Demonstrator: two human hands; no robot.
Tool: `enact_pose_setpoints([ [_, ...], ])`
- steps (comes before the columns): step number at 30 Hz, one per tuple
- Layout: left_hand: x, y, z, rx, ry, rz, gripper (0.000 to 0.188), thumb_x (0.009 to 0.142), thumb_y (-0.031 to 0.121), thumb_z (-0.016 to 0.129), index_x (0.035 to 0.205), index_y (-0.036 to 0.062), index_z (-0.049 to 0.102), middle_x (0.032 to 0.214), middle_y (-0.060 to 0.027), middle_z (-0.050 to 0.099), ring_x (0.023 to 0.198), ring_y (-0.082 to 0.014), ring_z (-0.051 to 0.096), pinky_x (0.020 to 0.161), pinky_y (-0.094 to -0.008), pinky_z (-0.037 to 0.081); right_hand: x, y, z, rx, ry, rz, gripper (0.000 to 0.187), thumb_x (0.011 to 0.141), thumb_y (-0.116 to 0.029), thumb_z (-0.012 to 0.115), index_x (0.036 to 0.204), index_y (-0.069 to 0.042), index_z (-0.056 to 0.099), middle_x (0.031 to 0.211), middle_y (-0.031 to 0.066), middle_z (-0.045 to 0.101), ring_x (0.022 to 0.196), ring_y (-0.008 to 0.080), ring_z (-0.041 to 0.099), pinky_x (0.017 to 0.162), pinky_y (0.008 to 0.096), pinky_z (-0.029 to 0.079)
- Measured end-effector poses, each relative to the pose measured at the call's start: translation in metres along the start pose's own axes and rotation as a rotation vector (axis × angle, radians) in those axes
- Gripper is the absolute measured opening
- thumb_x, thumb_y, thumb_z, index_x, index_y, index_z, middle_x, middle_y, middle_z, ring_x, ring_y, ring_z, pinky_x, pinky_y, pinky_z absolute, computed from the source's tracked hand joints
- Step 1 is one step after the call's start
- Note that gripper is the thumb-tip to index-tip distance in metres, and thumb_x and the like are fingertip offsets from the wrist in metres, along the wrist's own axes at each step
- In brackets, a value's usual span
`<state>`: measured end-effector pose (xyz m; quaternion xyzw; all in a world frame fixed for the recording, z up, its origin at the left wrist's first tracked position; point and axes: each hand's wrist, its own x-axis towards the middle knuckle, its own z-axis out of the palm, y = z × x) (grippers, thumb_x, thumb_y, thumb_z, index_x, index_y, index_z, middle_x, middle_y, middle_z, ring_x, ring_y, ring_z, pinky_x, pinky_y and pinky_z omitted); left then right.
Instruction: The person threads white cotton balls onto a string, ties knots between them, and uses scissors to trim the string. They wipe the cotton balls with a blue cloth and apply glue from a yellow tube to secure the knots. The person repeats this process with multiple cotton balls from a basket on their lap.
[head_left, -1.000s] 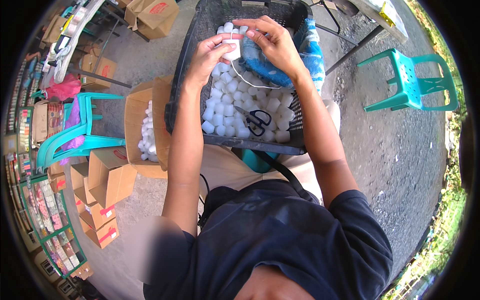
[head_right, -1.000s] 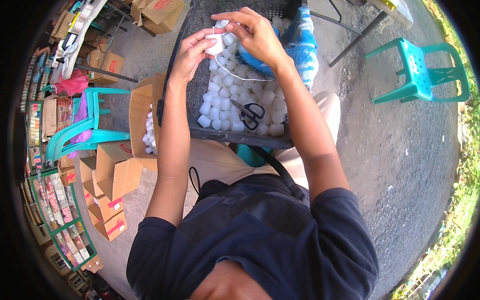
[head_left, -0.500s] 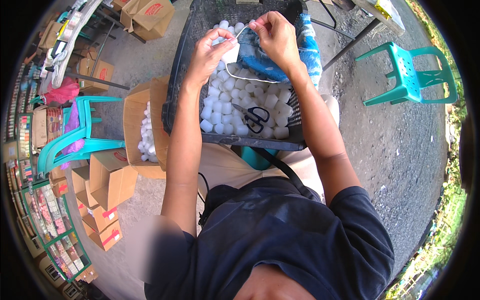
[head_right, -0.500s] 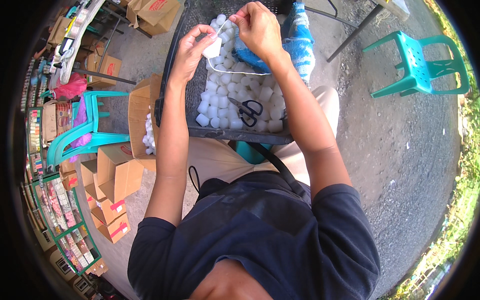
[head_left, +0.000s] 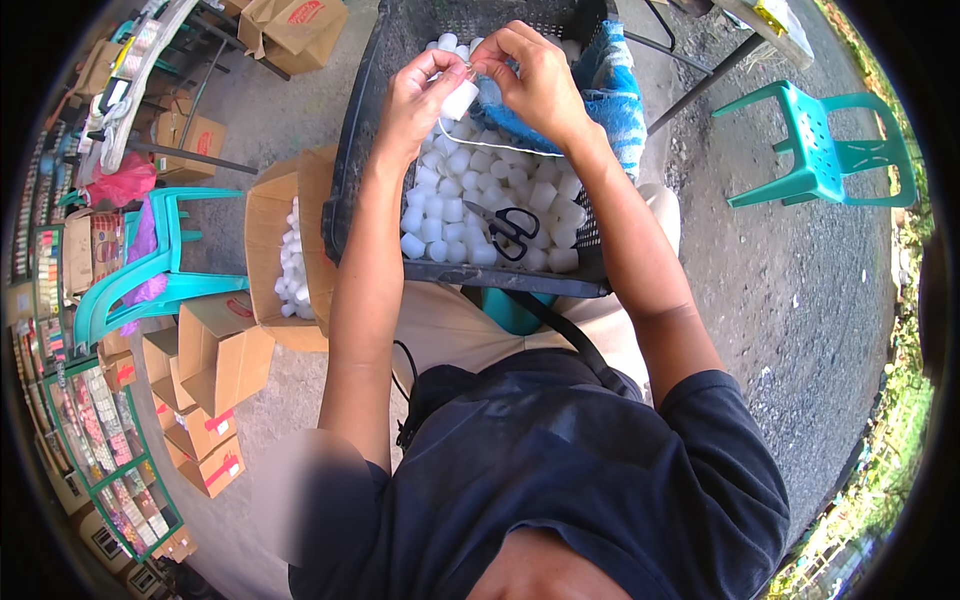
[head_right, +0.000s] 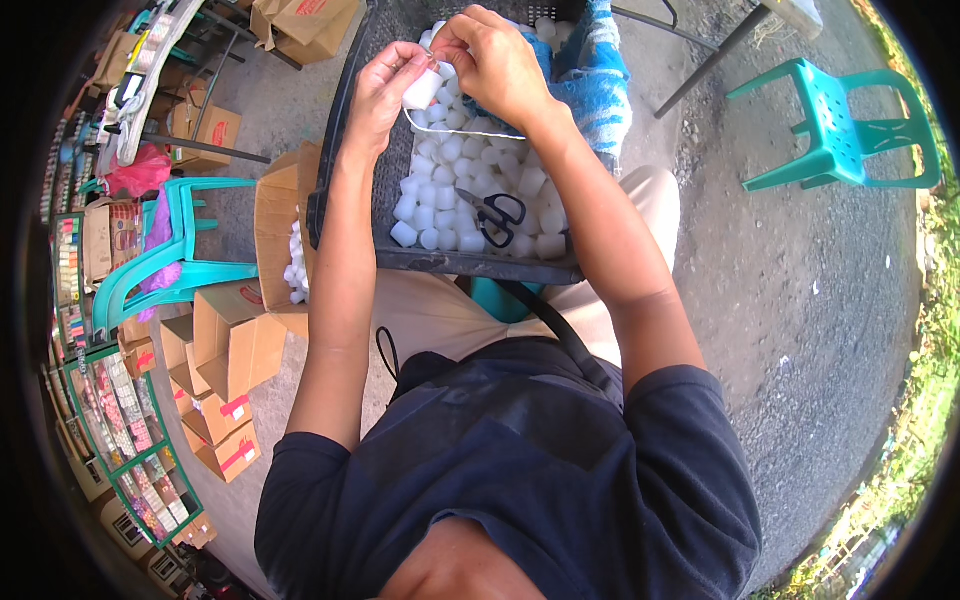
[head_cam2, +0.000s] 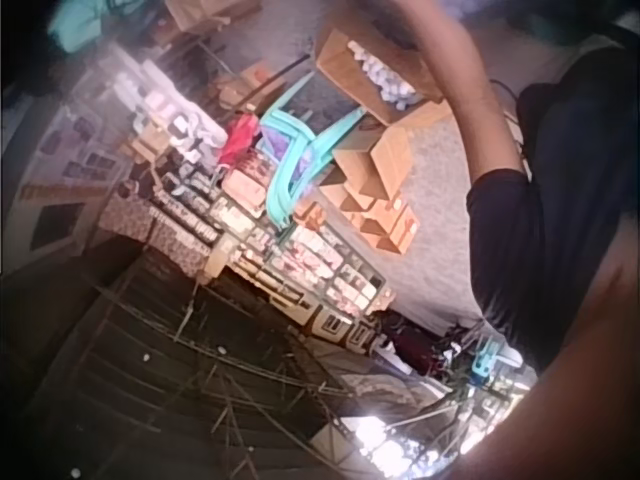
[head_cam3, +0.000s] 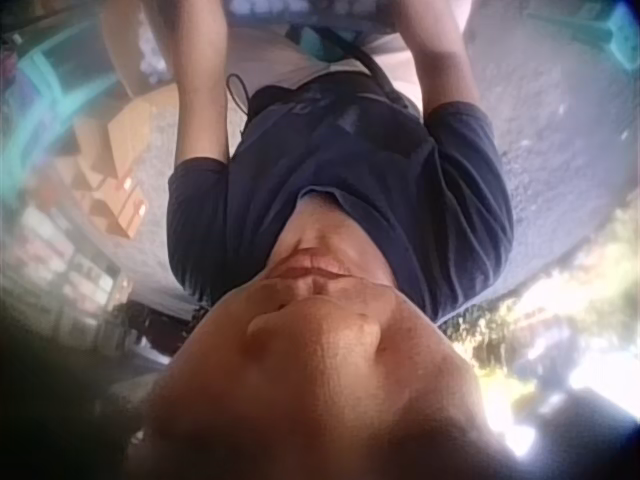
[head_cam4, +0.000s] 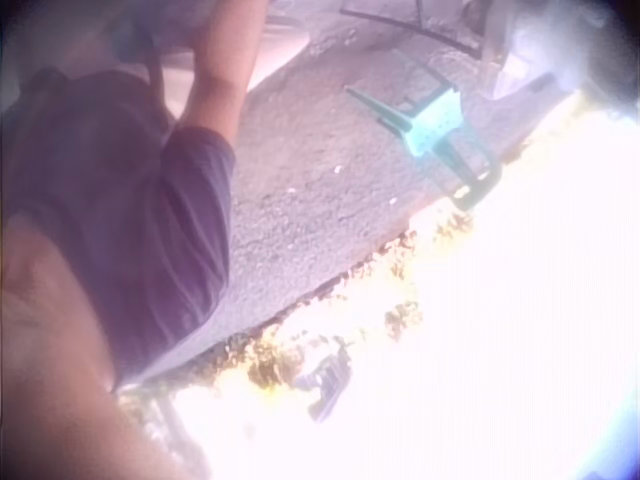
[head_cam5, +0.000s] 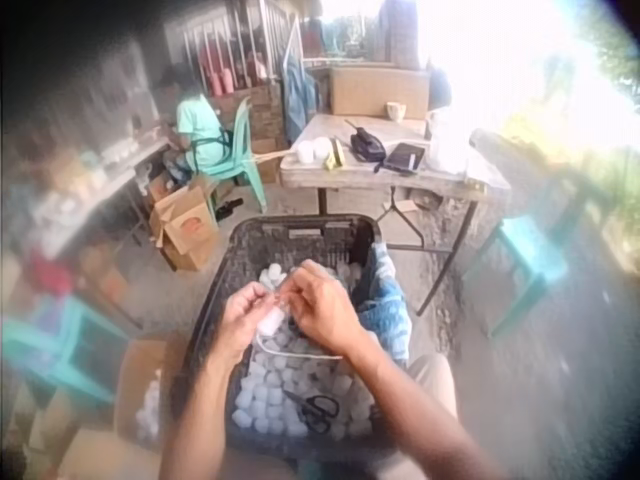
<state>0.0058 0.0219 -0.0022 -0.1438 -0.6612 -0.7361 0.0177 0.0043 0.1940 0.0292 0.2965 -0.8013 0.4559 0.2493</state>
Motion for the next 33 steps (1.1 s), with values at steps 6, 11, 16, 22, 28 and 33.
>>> enact_pose_setpoints([
  [6,-0.001,-0.003,0.000,0.284,0.083,0.119,0.010,0.089,0.015,0.065,0.091,0.0049,0.065,0.071,0.0028,0.060,0.061,0.0004,0.047,0.051,-0.0191,0.035,-0.002,0.001,0.005,0.079,0.040,0.077,0.009,0.078,-0.005,0.072,0.086,-0.003,0.068,0.082,0.0065,0.064,0.074,0.0202,0.064,0.068,0.0311,0.052],
  [11,-0.007,0.009,0.005,0.580,0.131,0.171,0.012,0.089,0.012,0.066,0.092,0.0014,0.063,0.083,-0.0014,0.066,0.074,-0.0038,0.058,0.068,-0.0188,0.047,-0.004,-0.006,0.007,0.010,0.027,0.081,0.009,0.077,-0.006,0.068,0.085,-0.004,0.069,0.081,0.0076,0.063,0.072,0.0215,0.065,0.068,0.0308,0.053],
  [16,0.001,-0.005,0.002,0.468,0.181,0.471,0.011,0.087,0.010,0.069,0.088,0.0006,0.062,0.086,-0.0056,0.068,0.079,-0.0065,0.061,0.072,-0.0218,0.050,-0.004,-0.007,0.006,-0.034,-0.004,0.024,0.009,0.076,-0.006,0.067,0.085,-0.003,0.068,0.081,0.0090,0.063,0.074,0.0224,0.066,0.067,0.0311,0.053],
  [22,-0.001,-0.005,-0.001,0.377,0.140,0.319,0.010,0.086,0.008,0.069,0.089,0.0007,0.063,0.090,-0.0070,0.068,0.084,-0.0081,0.062,0.076,-0.0229,0.050,-0.003,-0.004,0.003,0.038,-0.039,-0.004,0.011,0.076,-0.006,0.065,0.085,-0.001,0.065,0.081,0.0104,0.062,0.076,0.0249,0.065,0.068,0.0326,0.052],
  [28,0.003,-0.009,0.012,0.002,0.195,0.274,0.007,0.086,0.007,0.069,0.090,0.0031,0.064,0.083,-0.0007,0.067,0.072,-0.0049,0.060,0.062,-0.0193,0.047,-0.003,-0.005,0.005,-0.014,-0.066,0.049,0.012,0.080,-0.008,0.061,0.087,0.001,0.059,0.081,0.0127,0.060,0.073,0.0268,0.061,0.066,0.0356,0.049],
  [33,0.003,-0.006,0.011,0.151,0.154,0.326,0.008,0.087,0.007,0.067,0.093,0.0029,0.064,0.085,-0.0007,0.067,0.070,-0.0038,0.058,0.058,-0.0179,0.045,-0.006,0.014,0.012,0.025,-0.052,0.068,0.012,0.083,-0.010,0.060,0.088,0.001,0.058,0.083,0.0140,0.060,0.074,0.0290,0.060,0.066,0.0358,0.048],
])
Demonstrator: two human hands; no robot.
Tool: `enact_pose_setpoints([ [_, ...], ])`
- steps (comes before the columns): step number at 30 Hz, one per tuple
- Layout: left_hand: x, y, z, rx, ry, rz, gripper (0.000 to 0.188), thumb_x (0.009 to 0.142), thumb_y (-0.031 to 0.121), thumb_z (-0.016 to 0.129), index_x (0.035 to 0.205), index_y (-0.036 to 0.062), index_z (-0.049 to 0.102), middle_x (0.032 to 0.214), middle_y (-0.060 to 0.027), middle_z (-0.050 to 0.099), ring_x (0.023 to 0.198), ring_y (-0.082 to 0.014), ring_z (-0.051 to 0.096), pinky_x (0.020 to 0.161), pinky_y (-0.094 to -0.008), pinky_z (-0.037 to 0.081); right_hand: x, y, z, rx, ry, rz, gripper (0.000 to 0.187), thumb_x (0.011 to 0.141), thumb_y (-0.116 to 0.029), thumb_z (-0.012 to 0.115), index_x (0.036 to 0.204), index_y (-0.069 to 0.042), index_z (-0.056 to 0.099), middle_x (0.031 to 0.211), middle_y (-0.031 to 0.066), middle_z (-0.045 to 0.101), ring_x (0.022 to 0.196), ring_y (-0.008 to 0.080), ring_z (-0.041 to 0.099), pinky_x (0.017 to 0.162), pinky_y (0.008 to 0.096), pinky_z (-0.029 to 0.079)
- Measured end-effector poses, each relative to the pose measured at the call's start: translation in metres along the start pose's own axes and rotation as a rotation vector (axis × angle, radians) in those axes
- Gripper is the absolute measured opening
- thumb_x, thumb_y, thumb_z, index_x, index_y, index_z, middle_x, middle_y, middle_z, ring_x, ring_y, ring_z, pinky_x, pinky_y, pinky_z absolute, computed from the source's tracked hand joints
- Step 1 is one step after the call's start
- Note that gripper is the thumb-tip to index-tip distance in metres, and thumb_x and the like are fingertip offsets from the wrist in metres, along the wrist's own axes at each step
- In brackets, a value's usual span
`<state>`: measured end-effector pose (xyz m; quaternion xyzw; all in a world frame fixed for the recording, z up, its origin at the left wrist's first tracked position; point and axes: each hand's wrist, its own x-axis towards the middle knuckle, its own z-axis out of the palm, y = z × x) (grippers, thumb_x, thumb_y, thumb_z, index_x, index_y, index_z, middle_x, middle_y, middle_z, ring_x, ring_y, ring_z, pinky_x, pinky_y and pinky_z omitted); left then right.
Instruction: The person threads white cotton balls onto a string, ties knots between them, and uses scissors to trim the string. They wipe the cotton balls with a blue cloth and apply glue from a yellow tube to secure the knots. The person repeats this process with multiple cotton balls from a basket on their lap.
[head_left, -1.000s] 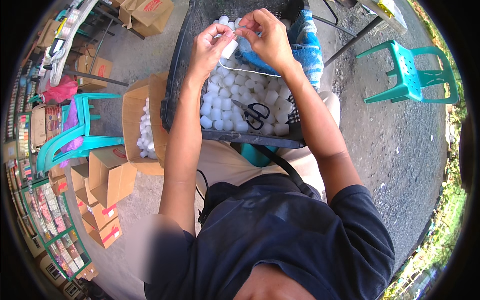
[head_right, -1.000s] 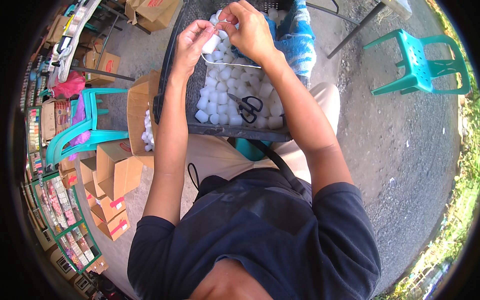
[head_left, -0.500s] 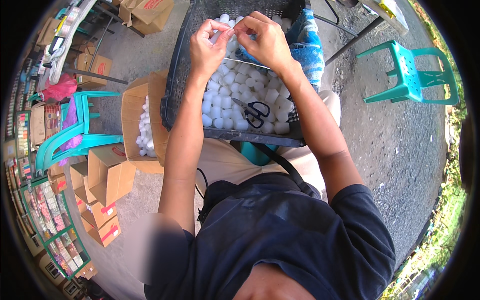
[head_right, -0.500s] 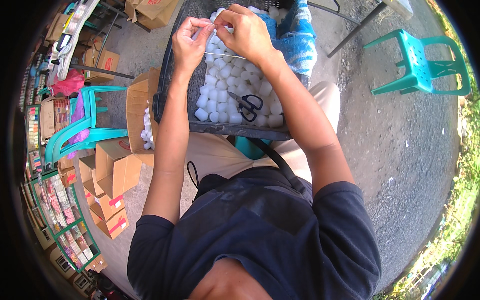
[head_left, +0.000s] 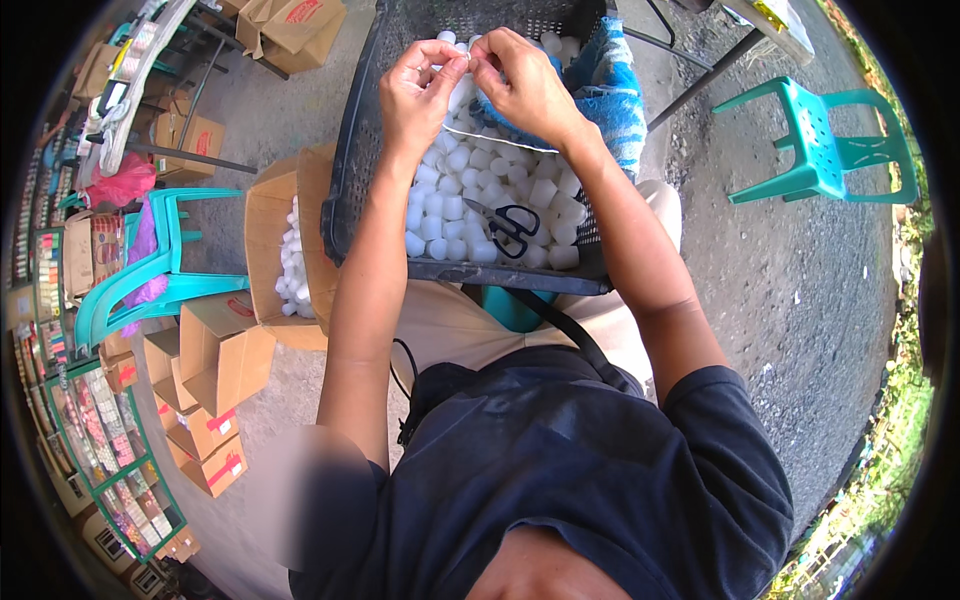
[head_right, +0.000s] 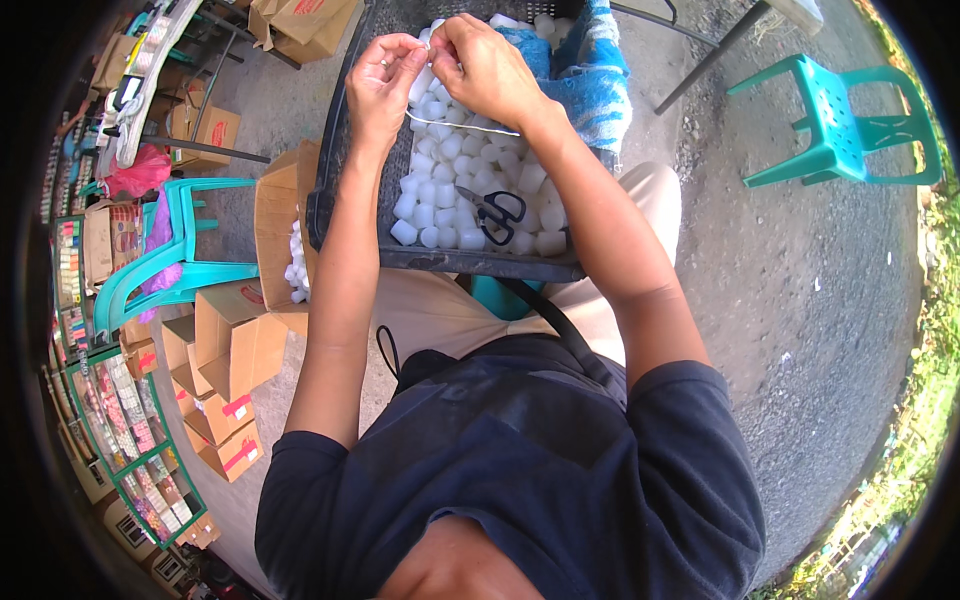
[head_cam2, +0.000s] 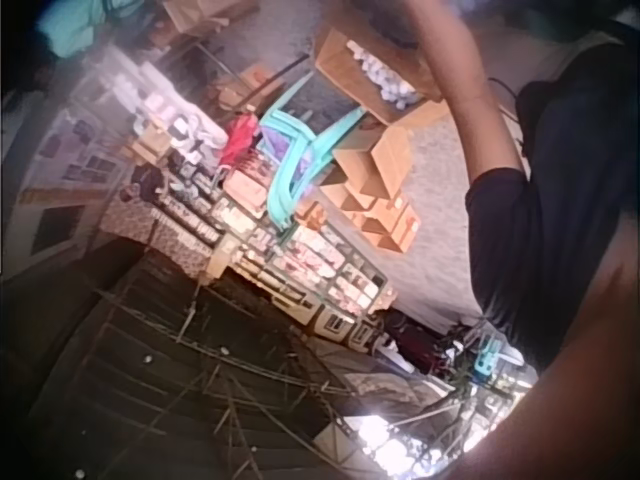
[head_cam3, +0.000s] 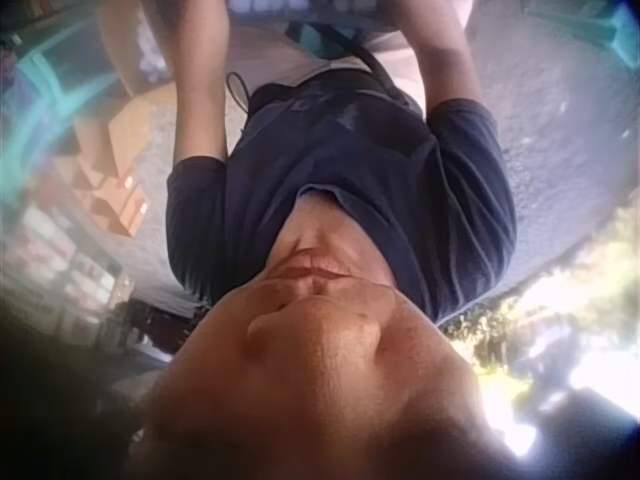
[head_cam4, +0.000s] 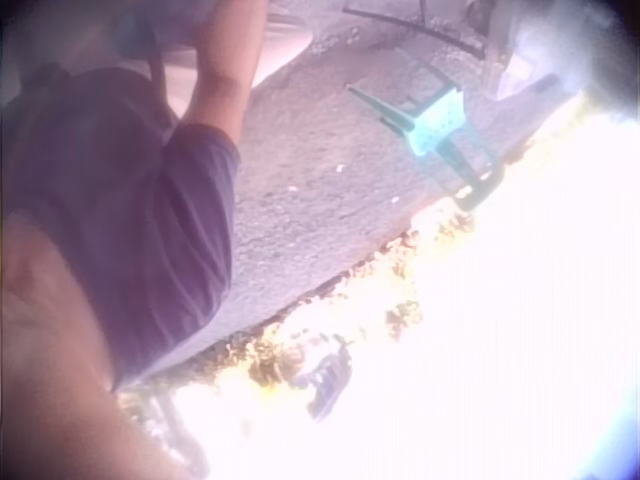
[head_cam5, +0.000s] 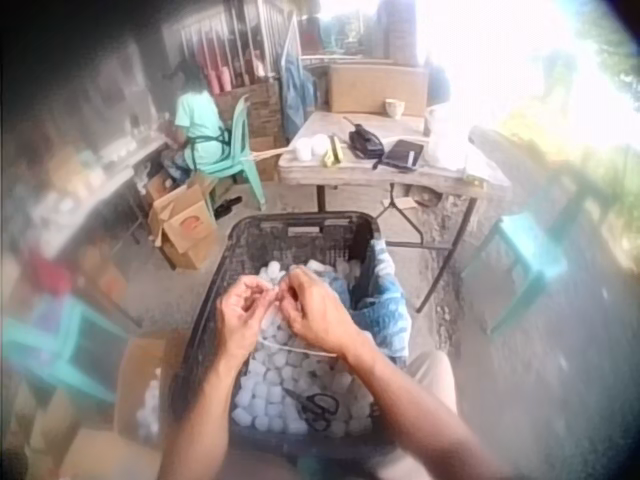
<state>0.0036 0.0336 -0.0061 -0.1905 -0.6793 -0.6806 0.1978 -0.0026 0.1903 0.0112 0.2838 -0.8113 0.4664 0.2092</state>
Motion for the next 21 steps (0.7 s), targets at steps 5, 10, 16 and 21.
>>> enact_pose_setpoints([
  [5,-0.002,-0.001,-0.003,0.093,-0.015,-0.066,0.010,0.090,0.012,0.065,0.093,0.0029,0.062,0.083,0.0012,0.064,0.069,-0.0034,0.054,0.059,-0.0183,0.042,-0.001,0.003,0.002,-0.032,0.032,-0.068,0.014,0.086,-0.012,0.062,0.090,0.001,0.059,0.084,0.0139,0.060,0.074,0.0277,0.059,0.066,0.0357,0.048],
  [10,-0.003,-0.003,-0.001,-0.113,0.012,-0.227,0.013,0.094,0.017,0.060,0.093,0.0037,0.061,0.084,0.0038,0.058,0.073,-0.0025,0.050,0.063,-0.0199,0.041,0.000,-0.005,0.001,0.135,-0.006,0.002,0.015,0.088,-0.014,0.063,0.092,0.001,0.059,0.085,0.0143,0.060,0.073,0.0267,0.058,0.066,0.0356,0.047],
  [16,-0.006,-0.005,0.003,-0.158,-0.031,-0.274,0.016,0.099,0.019,0.051,0.100,0.0042,0.056,0.088,0.0032,0.053,0.071,-0.0041,0.050,0.063,-0.0220,0.046,-0.002,0.003,0.003,0.029,-0.092,-0.003,0.014,0.088,-0.013,0.062,0.093,0.000,0.060,0.081,0.0133,0.061,0.071,0.0214,0.058,0.065,0.0328,0.046],
  [21,-0.006,-0.001,0.002,-0.312,0.016,-0.453,0.014,0.100,0.020,0.046,0.106,0.0075,0.050,0.085,-0.0003,0.052,0.069,-0.0106,0.059,0.059,-0.0326,0.057,-0.002,0.004,0.000,0.081,-0.147,0.079,0.016,0.090,-0.015,0.059,0.093,0.001,0.059,0.077,0.0121,0.059,0.071,0.0194,0.057,0.064,0.0336,0.045],
])
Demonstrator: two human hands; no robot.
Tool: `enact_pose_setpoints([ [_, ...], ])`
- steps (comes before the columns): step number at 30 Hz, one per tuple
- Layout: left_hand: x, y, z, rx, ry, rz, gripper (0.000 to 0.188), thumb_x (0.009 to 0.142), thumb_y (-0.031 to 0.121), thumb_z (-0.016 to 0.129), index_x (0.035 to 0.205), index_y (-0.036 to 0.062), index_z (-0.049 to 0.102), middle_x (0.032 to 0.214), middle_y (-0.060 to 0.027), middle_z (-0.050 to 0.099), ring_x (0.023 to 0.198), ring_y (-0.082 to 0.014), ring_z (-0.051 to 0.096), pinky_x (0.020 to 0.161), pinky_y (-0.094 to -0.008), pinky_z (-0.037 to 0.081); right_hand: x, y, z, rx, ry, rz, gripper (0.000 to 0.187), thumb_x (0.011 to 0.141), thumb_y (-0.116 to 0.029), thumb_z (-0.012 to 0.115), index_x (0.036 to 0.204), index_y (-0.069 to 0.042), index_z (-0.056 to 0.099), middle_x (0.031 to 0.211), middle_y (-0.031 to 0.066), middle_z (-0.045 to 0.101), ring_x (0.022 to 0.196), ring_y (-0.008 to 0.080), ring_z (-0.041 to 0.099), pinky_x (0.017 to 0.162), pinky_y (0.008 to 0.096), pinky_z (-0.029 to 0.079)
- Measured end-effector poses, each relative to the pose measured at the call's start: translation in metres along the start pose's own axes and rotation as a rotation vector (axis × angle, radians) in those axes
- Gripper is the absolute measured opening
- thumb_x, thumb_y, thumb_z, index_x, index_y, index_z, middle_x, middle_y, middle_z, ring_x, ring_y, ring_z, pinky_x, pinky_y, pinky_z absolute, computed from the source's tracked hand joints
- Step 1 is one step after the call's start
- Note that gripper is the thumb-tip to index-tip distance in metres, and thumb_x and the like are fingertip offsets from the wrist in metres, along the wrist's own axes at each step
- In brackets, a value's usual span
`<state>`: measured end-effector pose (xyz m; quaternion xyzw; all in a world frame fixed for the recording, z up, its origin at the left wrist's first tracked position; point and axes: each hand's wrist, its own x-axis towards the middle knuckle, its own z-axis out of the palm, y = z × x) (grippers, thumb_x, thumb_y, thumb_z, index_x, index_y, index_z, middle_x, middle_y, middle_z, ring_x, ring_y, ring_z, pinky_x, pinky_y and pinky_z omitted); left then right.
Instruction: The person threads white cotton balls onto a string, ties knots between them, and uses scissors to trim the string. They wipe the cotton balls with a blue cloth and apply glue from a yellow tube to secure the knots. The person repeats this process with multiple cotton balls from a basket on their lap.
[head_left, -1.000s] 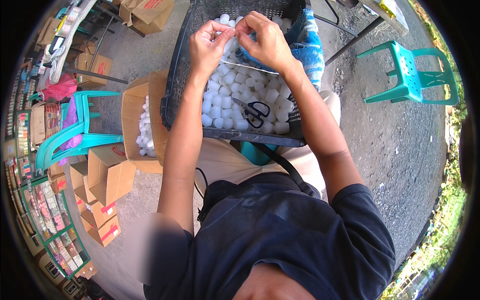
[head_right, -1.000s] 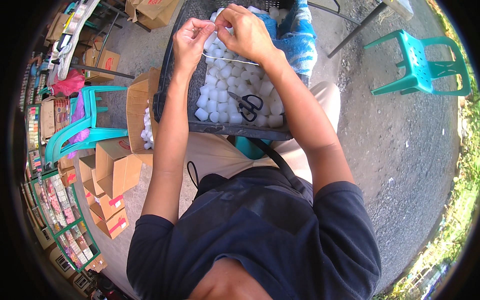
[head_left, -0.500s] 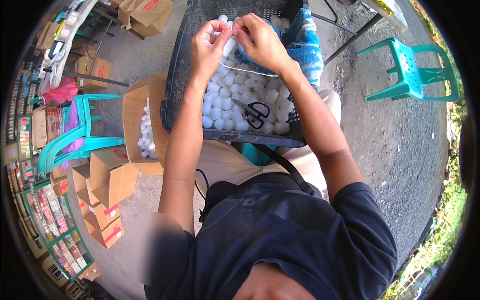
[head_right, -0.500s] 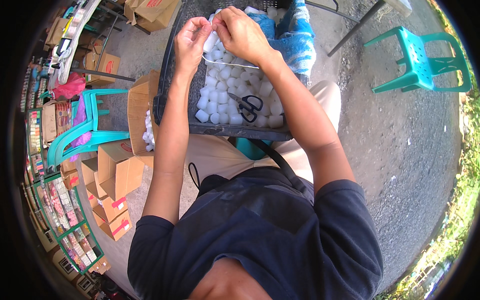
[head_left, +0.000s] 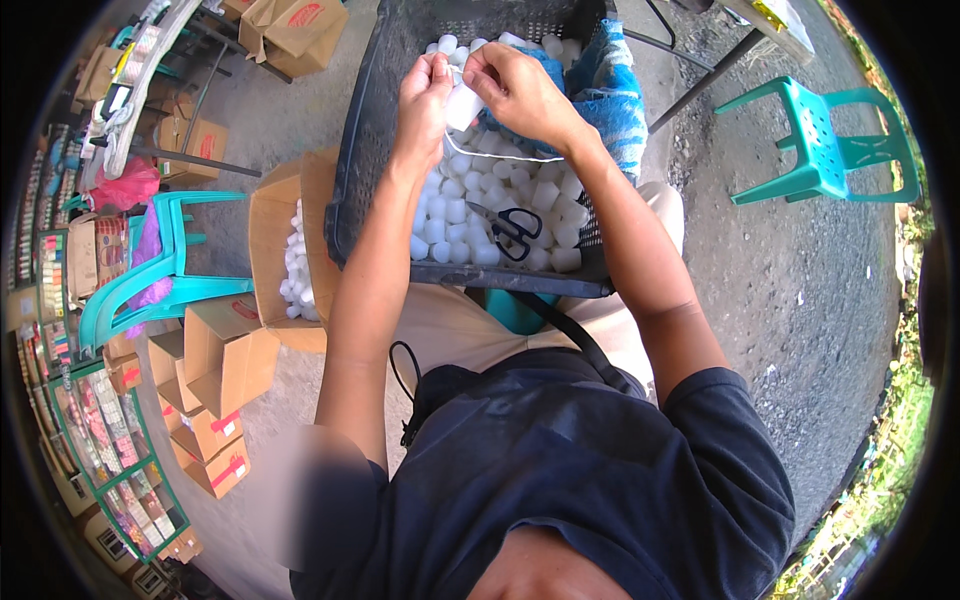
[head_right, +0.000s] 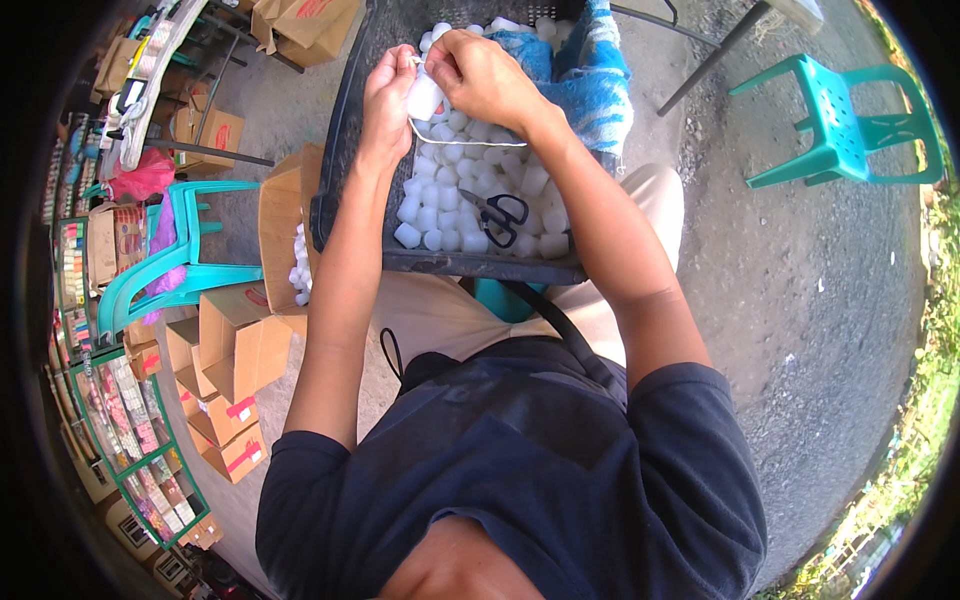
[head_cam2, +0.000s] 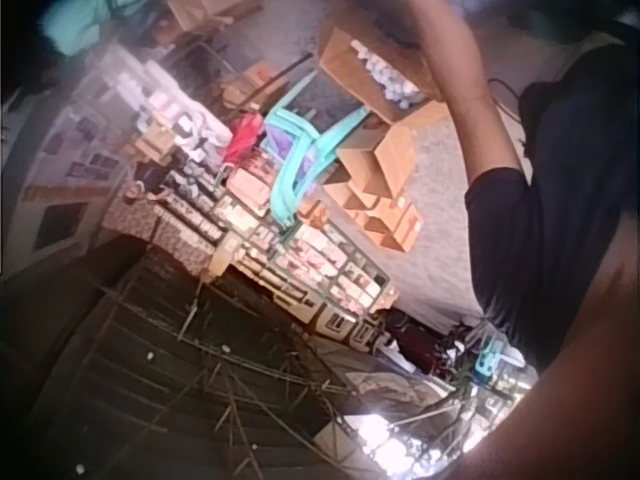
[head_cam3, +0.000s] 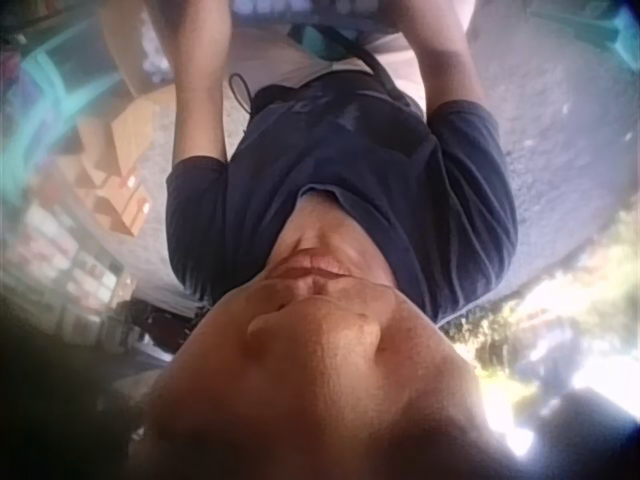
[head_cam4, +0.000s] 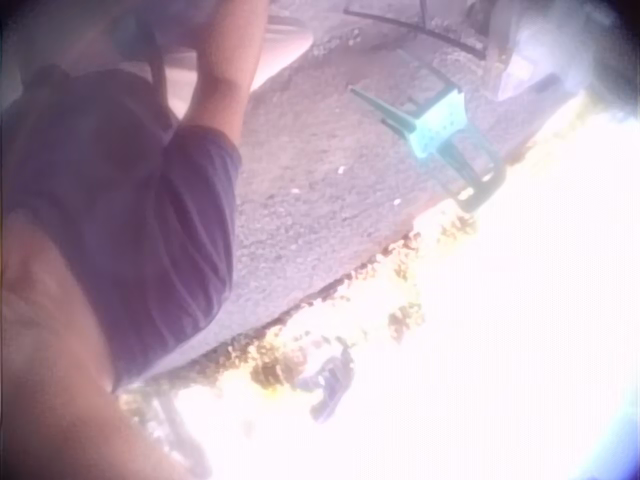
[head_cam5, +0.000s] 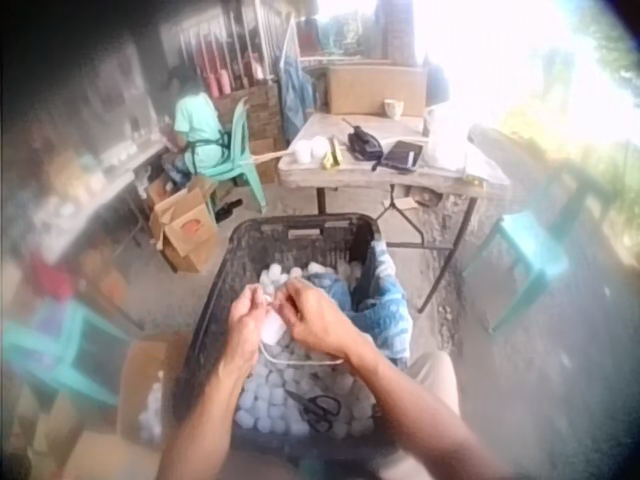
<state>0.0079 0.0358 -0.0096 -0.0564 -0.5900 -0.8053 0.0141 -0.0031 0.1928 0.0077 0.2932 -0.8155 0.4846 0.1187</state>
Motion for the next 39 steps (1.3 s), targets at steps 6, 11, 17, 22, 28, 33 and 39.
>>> enact_pose_setpoints([
  [6,0.019,-0.023,-0.025,-0.194,0.391,0.372,0.016,0.102,0.024,0.041,0.103,0.0086,0.043,0.100,-0.0059,0.051,0.088,-0.0174,0.060,0.075,-0.0401,0.056,0.001,-0.020,0.004,0.035,-0.298,0.252,0.038,0.095,-0.036,0.056,0.090,0.001,0.063,0.070,0.0132,0.056,0.065,0.0182,0.052,0.062,0.0366,0.043],
  [11,0.008,-0.019,0.008,-0.403,0.109,0.153,0.062,0.097,0.051,0.032,0.132,0.0010,0.040,0.119,-0.0139,0.055,0.108,-0.0250,0.058,0.090,-0.0405,0.051,0.001,-0.011,0.026,0.026,0.100,0.098,0.017,0.090,-0.013,0.059,0.082,0.003,0.059,0.069,0.0147,0.061,0.061,0.0211,0.057,0.059,0.0347,0.044],
  [17,0.004,0.001,0.003,-0.471,0.092,-0.093,0.044,0.098,0.038,0.047,0.129,0.0079,0.041,0.117,-0.0146,0.057,0.112,-0.0250,0.057,0.092,-0.0392,0.049,-0.001,-0.015,0.015,-0.067,0.039,0.157,0.014,0.085,-0.012,0.061,0.089,0.002,0.061,0.079,0.0204,0.062,0.072,0.0337,0.062,0.066,0.0406,0.047],
  [22,0.007,-0.002,-0.039,-0.914,0.008,-0.195,0.038,0.096,0.033,0.055,0.123,0.0076,0.047,0.108,-0.0138,0.059,0.083,-0.0138,0.061,0.073,-0.0296,0.050,0.001,0.014,0.018,0.460,-0.380,0.489,0.015,0.089,-0.015,0.059,0.092,-0.001,0.063,0.079,0.0095,0.064,0.067,0.0189,0.061,0.062,0.0313,0.049],
  [28,-0.001,0.017,-0.031,-0.682,-0.340,-0.290,0.063,0.092,0.038,0.057,0.137,-0.0026,0.039,0.111,-0.0112,0.058,0.069,-0.0091,0.048,0.064,-0.0250,0.043,-0.035,0.046,0.053,-0.375,-1.265,0.610,0.030,0.089,-0.025,0.054,0.103,0.000,0.061,0.086,0.0100,0.066,0.071,0.0190,0.066,0.057,0.0333,0.056],
  [33,-0.013,0.026,-0.020,-0.442,-0.458,-0.343,0.049,0.094,0.026,0.057,0.132,-0.0012,0.046,0.112,-0.0147,0.061,0.069,-0.0094,0.049,0.068,-0.0245,0.045,-0.076,0.046,0.078,-0.456,-1.333,0.549,0.029,0.088,-0.024,0.055,0.100,0.001,0.063,0.083,0.0104,0.066,0.069,0.0196,0.066,0.055,0.0337,0.055],
  [39,-0.014,0.026,-0.019,-0.307,-0.566,-0.348,0.044,0.096,0.025,0.056,0.133,0.0046,0.044,0.110,-0.0206,0.062,0.065,-0.0084,0.047,0.064,-0.0218,0.044,-0.079,0.054,0.080,-0.426,-1.265,0.576,0.027,0.086,-0.022,0.057,0.097,0.002,0.065,0.079,0.0107,0.067,0.067,0.0203,0.066,0.053,0.0341,0.055],
])
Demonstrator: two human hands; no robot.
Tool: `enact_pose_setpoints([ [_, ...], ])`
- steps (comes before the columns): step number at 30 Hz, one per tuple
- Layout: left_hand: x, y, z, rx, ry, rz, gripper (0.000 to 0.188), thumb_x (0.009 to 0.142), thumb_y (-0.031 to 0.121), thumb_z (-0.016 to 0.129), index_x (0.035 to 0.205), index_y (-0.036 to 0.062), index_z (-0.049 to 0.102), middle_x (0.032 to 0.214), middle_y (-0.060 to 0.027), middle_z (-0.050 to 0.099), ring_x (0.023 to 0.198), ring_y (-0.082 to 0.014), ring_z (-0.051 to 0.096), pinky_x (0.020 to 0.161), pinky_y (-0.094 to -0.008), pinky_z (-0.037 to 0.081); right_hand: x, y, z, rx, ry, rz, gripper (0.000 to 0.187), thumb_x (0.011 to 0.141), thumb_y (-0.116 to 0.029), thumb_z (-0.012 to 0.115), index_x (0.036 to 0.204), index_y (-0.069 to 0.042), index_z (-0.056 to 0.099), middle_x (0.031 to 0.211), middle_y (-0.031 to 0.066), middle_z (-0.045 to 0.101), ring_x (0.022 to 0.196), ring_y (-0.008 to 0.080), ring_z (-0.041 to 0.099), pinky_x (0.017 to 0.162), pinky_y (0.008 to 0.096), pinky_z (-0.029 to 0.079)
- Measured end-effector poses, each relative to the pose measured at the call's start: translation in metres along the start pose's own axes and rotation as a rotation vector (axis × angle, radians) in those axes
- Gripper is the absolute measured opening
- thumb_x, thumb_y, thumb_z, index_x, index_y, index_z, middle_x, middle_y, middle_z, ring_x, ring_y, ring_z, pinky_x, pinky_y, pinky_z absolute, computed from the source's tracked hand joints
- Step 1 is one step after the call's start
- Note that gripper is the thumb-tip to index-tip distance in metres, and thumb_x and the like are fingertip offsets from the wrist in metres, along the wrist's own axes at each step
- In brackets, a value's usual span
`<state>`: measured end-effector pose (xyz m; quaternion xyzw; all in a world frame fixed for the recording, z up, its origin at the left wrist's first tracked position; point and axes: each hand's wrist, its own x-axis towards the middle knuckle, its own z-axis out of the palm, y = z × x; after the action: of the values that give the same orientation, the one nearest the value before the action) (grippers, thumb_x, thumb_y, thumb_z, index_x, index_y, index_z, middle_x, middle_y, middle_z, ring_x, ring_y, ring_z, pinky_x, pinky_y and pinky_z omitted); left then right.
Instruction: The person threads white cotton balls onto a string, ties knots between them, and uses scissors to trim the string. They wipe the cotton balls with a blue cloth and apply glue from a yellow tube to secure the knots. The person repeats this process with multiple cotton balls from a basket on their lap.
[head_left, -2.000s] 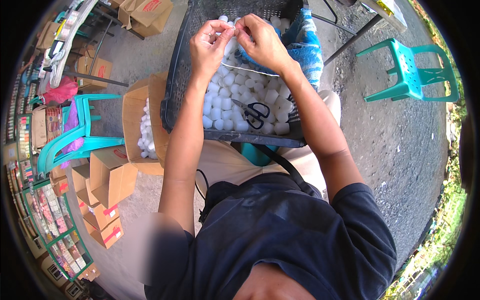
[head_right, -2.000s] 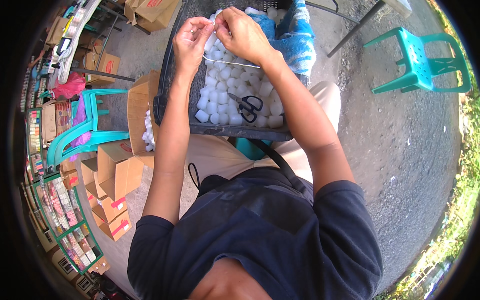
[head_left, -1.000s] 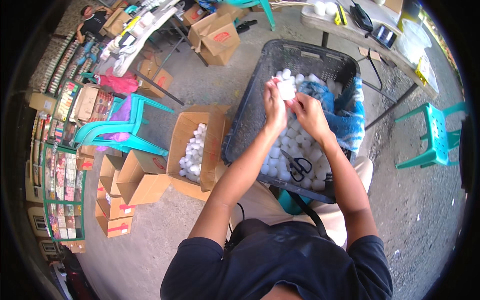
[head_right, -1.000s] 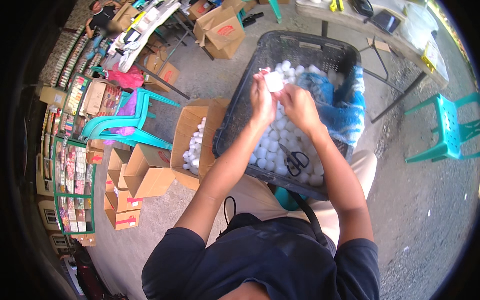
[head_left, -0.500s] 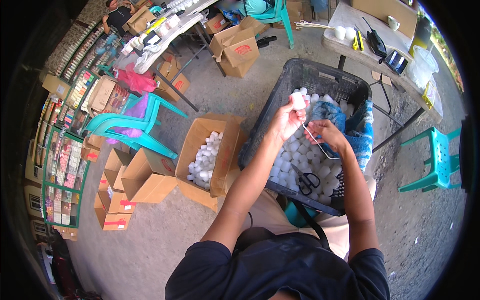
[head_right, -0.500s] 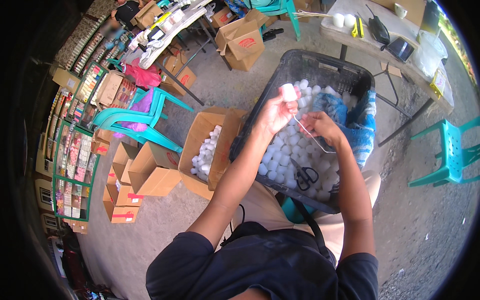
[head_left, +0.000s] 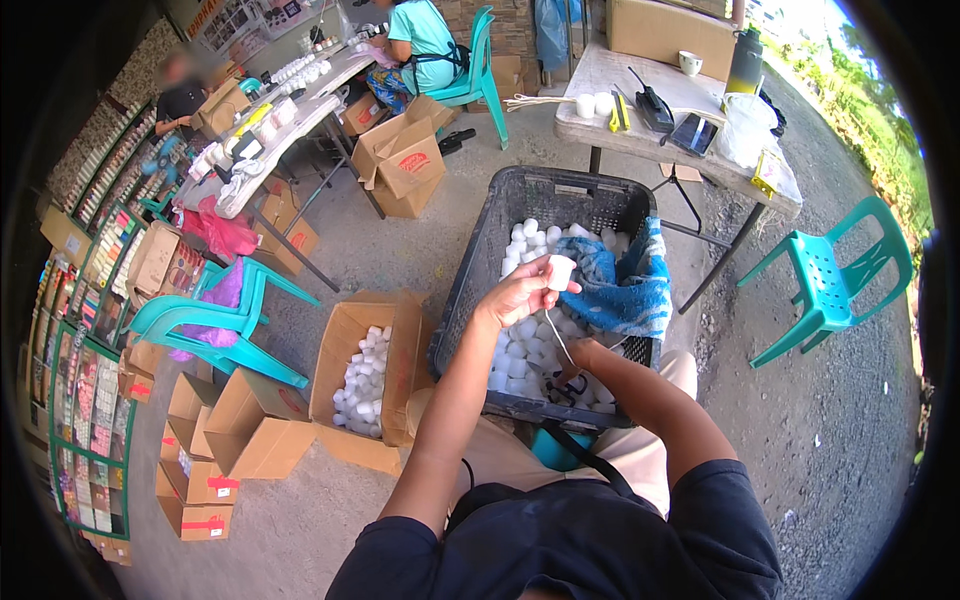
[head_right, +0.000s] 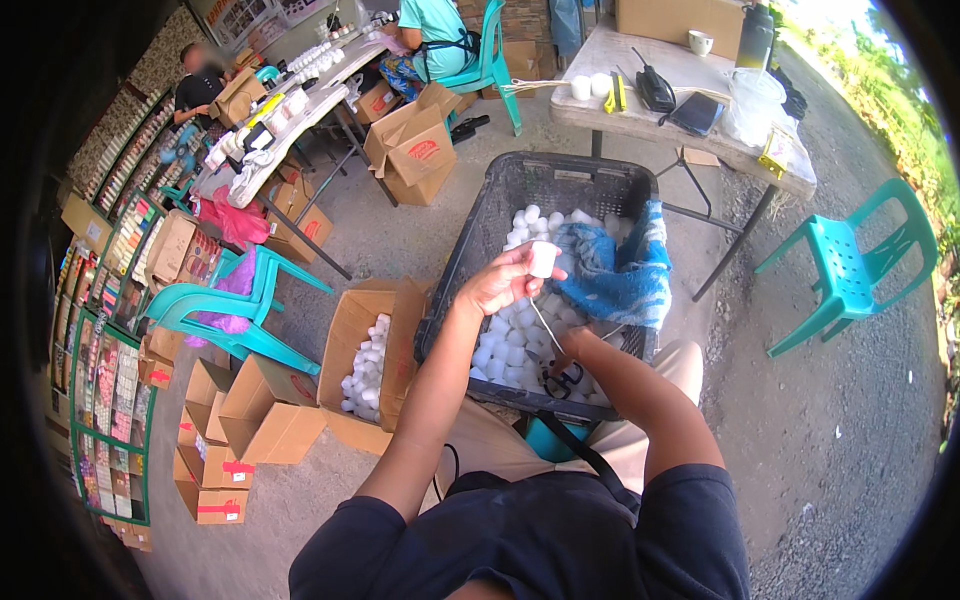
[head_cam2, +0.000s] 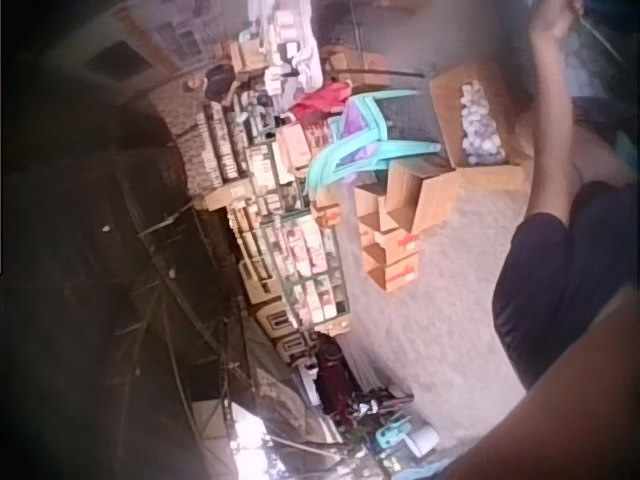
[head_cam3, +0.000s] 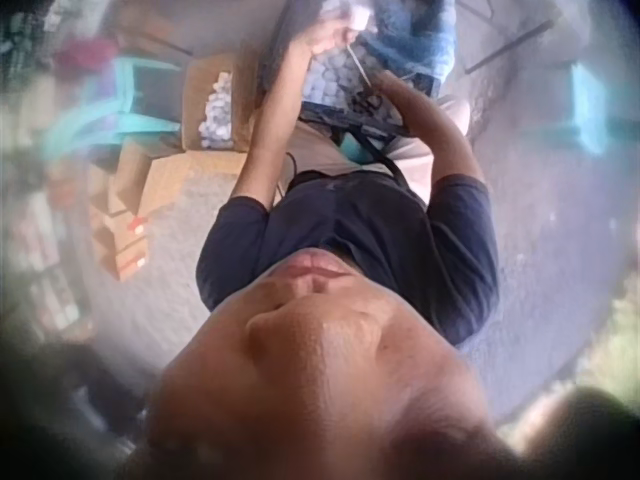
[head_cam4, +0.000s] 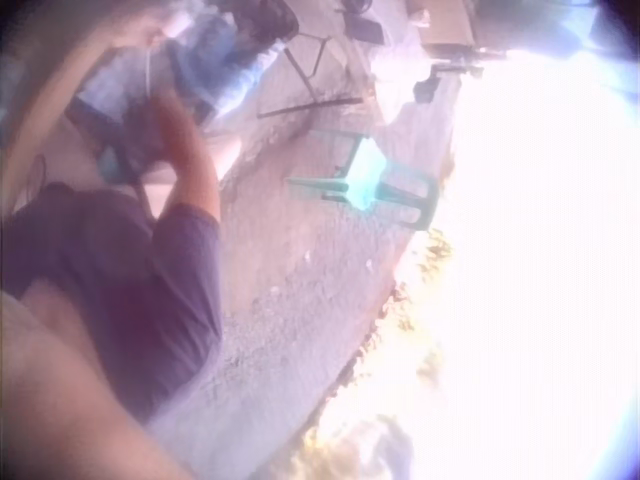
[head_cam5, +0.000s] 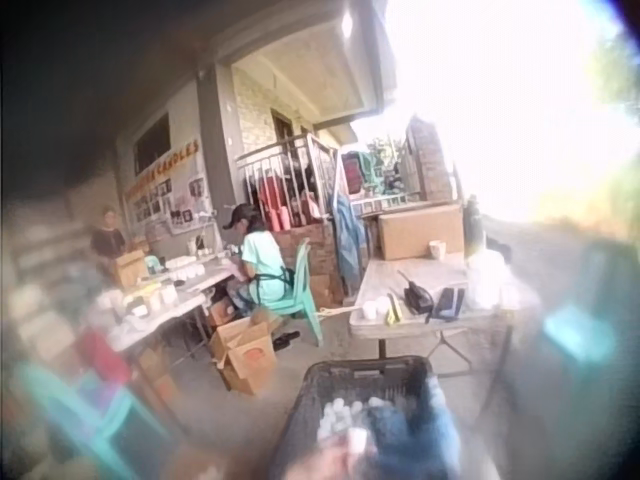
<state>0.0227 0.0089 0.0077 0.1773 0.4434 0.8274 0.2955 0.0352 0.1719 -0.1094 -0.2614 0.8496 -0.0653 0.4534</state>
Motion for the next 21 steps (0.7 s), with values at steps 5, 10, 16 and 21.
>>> enact_pose_setpoints([
  [5,-0.004,-0.003,0.017,0.272,0.096,-0.117,0.040,0.098,0.030,0.053,0.130,0.0081,0.044,0.094,-0.0154,0.062,0.059,-0.0049,0.042,0.056,-0.0185,0.039,0.007,-0.001,0.004,0.052,0.027,-0.007,0.026,0.085,-0.021,0.058,0.093,0.002,0.066,0.076,0.0110,0.067,0.065,0.0209,0.066,0.051,0.0345,0.055],
  [10,-0.032,-0.010,0.010,0.159,0.163,-0.016,0.043,0.098,0.034,0.051,0.133,0.0097,0.043,0.083,-0.0056,0.055,0.056,-0.0020,0.034,0.054,-0.0155,0.033,0.015,0.004,0.006,0.142,0.024,-0.028,0.025,0.083,-0.020,0.059,0.090,0.002,0.068,0.073,0.0114,0.067,0.063,0.0215,0.066,0.049,0.0349,0.055],
  [16,-0.031,0.000,0.012,0.163,0.139,0.056,0.044,0.100,0.034,0.046,0.137,0.0104,0.041,0.084,-0.0040,0.050,0.055,-0.0013,0.029,0.053,-0.0149,0.031,-0.005,0.005,-0.044,0.457,0.119,-0.077,0.027,0.083,-0.016,0.058,0.104,0.001,0.061,0.083,0.0108,0.067,0.069,0.0198,0.068,0.052,0.0327,0.055],
  [21,-0.028,-0.010,0.010,0.458,0.301,0.216,0.046,0.095,0.041,0.055,0.127,0.0090,0.048,0.084,0.0000,0.052,0.063,-0.0013,0.039,0.052,-0.0154,0.031,-0.089,0.008,-0.109,1.235,0.585,-0.461,0.045,0.087,-0.009,0.063,0.124,-0.001,0.038,0.085,0.0102,0.066,0.070,0.0154,0.065,0.050,0.0247,0.045],
])
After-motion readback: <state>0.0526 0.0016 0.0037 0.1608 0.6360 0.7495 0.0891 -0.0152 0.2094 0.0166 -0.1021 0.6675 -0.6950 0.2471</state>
